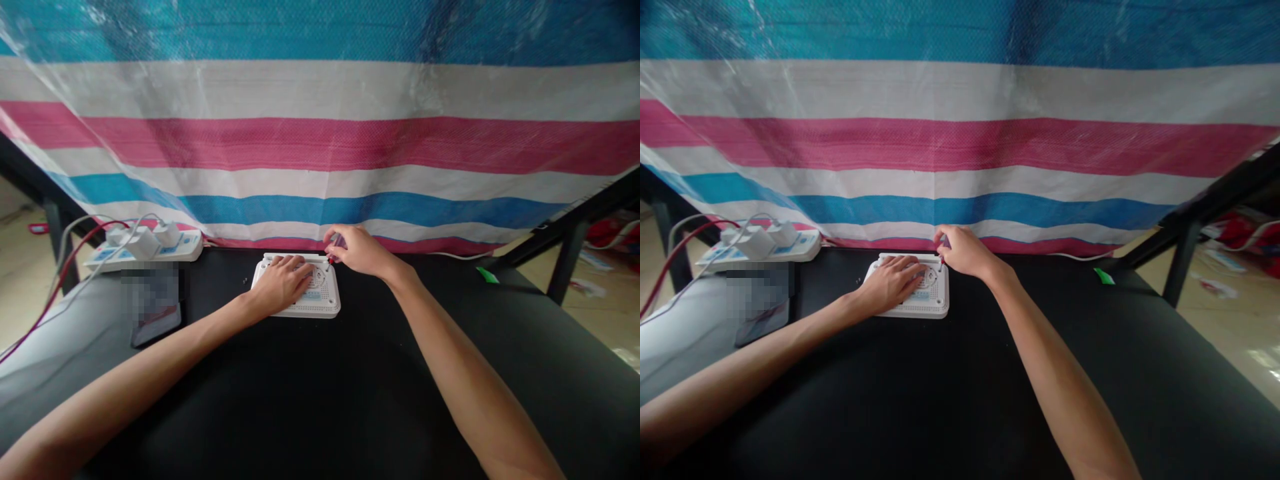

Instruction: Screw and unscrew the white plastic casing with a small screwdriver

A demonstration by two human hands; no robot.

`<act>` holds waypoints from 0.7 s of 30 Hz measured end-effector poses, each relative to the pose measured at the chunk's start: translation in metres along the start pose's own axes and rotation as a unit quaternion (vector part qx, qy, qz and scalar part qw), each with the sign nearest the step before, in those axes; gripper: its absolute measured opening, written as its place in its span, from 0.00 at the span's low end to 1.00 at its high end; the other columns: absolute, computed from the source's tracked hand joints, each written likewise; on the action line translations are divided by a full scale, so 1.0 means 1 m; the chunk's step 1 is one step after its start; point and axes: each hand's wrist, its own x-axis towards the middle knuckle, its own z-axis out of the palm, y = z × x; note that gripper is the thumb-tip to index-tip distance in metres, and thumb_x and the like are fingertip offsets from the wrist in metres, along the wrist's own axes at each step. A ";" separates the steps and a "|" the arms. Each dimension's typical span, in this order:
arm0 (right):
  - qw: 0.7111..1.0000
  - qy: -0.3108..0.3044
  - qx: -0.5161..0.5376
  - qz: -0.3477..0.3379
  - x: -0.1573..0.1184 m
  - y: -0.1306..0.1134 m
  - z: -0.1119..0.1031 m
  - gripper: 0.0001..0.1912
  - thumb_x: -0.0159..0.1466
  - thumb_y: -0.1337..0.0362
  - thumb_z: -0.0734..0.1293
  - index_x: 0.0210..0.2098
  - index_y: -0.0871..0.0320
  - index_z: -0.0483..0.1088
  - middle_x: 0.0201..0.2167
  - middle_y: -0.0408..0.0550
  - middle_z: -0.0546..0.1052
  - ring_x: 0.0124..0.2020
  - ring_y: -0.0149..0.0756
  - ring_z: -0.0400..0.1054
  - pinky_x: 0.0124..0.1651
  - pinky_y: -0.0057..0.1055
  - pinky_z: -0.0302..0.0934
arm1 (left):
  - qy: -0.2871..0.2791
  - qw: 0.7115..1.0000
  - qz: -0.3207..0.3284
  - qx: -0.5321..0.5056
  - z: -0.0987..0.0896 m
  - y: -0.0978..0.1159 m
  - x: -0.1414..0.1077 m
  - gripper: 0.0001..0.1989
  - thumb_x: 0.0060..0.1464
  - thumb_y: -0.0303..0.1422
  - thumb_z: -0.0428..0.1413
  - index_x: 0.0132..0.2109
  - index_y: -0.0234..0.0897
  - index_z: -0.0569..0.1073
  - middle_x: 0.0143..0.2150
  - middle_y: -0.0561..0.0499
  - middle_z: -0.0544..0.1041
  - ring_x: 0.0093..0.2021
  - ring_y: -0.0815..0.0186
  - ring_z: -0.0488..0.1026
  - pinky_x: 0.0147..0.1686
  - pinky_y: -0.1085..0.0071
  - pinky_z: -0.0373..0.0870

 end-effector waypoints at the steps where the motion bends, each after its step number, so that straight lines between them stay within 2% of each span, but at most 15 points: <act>1: 1.000 0.001 0.007 0.002 0.000 0.000 0.001 0.04 0.62 0.71 0.67 0.36 0.58 0.71 0.28 0.46 0.79 0.29 0.34 0.74 0.34 0.27 0.64 | 0.001 1.000 -0.001 -0.002 0.000 0.000 0.000 0.18 0.69 0.37 0.42 0.58 0.37 0.69 0.54 0.41 0.73 0.52 0.54 0.72 0.51 0.54 0.67; 3: 1.000 -0.005 0.006 0.006 -0.001 -0.002 0.002 0.01 0.64 0.68 0.66 0.34 0.58 0.70 0.26 0.45 0.78 0.24 0.33 0.73 0.30 0.27 0.63 | 0.002 1.000 -0.002 -0.003 0.000 0.000 0.000 0.18 0.69 0.37 0.42 0.57 0.37 0.70 0.54 0.41 0.73 0.52 0.54 0.72 0.51 0.54 0.68; 5: 1.000 -0.011 -0.018 0.006 -0.002 -0.005 0.001 0.04 0.65 0.67 0.65 0.33 0.58 0.70 0.25 0.46 0.78 0.21 0.32 0.71 0.28 0.27 0.62 | 0.001 1.000 -0.003 -0.003 0.000 0.001 0.000 0.18 0.69 0.37 0.42 0.57 0.36 0.70 0.53 0.41 0.73 0.51 0.54 0.72 0.51 0.55 0.68; 9: 0.997 0.013 -0.075 -0.002 -0.004 -0.009 -0.003 0.02 0.62 0.69 0.67 0.36 0.59 0.71 0.32 0.50 0.80 0.31 0.37 0.74 0.35 0.29 0.63 | -0.004 1.000 -0.003 -0.002 -0.001 0.001 0.000 0.18 0.69 0.37 0.42 0.57 0.37 0.69 0.54 0.41 0.73 0.52 0.54 0.72 0.51 0.55 0.67; 11: 0.999 0.003 -0.051 -0.010 -0.004 -0.009 -0.005 0.06 0.60 0.72 0.67 0.37 0.59 0.72 0.34 0.50 0.80 0.36 0.37 0.75 0.38 0.28 0.63 | -0.004 1.000 -0.004 -0.002 0.000 0.000 0.000 0.18 0.69 0.37 0.42 0.58 0.37 0.69 0.54 0.41 0.73 0.52 0.54 0.72 0.52 0.56 0.67; 13: 0.999 -0.012 -0.024 -0.020 -0.003 -0.008 -0.005 0.07 0.60 0.74 0.67 0.36 0.58 0.73 0.35 0.48 0.81 0.36 0.36 0.75 0.38 0.26 0.63 | -0.002 1.000 -0.003 -0.007 0.001 0.000 0.000 0.18 0.69 0.37 0.42 0.58 0.37 0.69 0.55 0.41 0.73 0.52 0.54 0.72 0.52 0.55 0.66; 16: 0.999 -0.008 -0.027 -0.029 -0.002 -0.008 -0.003 0.03 0.61 0.72 0.68 0.33 0.58 0.73 0.33 0.47 0.80 0.34 0.35 0.75 0.37 0.27 0.63 | -0.001 1.000 -0.001 -0.012 0.002 -0.001 0.000 0.19 0.69 0.38 0.42 0.58 0.37 0.69 0.55 0.41 0.73 0.52 0.54 0.72 0.51 0.55 0.66; 19: 1.000 -0.009 -0.021 -0.006 -0.002 -0.008 -0.001 0.04 0.64 0.68 0.66 0.33 0.59 0.72 0.29 0.47 0.80 0.26 0.33 0.73 0.32 0.27 0.63 | 0.001 1.000 -0.001 -0.008 0.002 -0.001 0.000 0.18 0.69 0.38 0.42 0.58 0.37 0.69 0.54 0.41 0.73 0.52 0.54 0.72 0.51 0.55 0.67; 21: 0.999 0.000 -0.033 0.001 -0.002 -0.008 -0.001 0.03 0.64 0.67 0.66 0.34 0.59 0.72 0.30 0.48 0.80 0.26 0.33 0.73 0.32 0.27 0.63 | 0.002 1.000 0.001 -0.004 0.001 0.000 0.000 0.18 0.69 0.37 0.42 0.58 0.37 0.69 0.54 0.41 0.73 0.52 0.54 0.72 0.51 0.55 0.67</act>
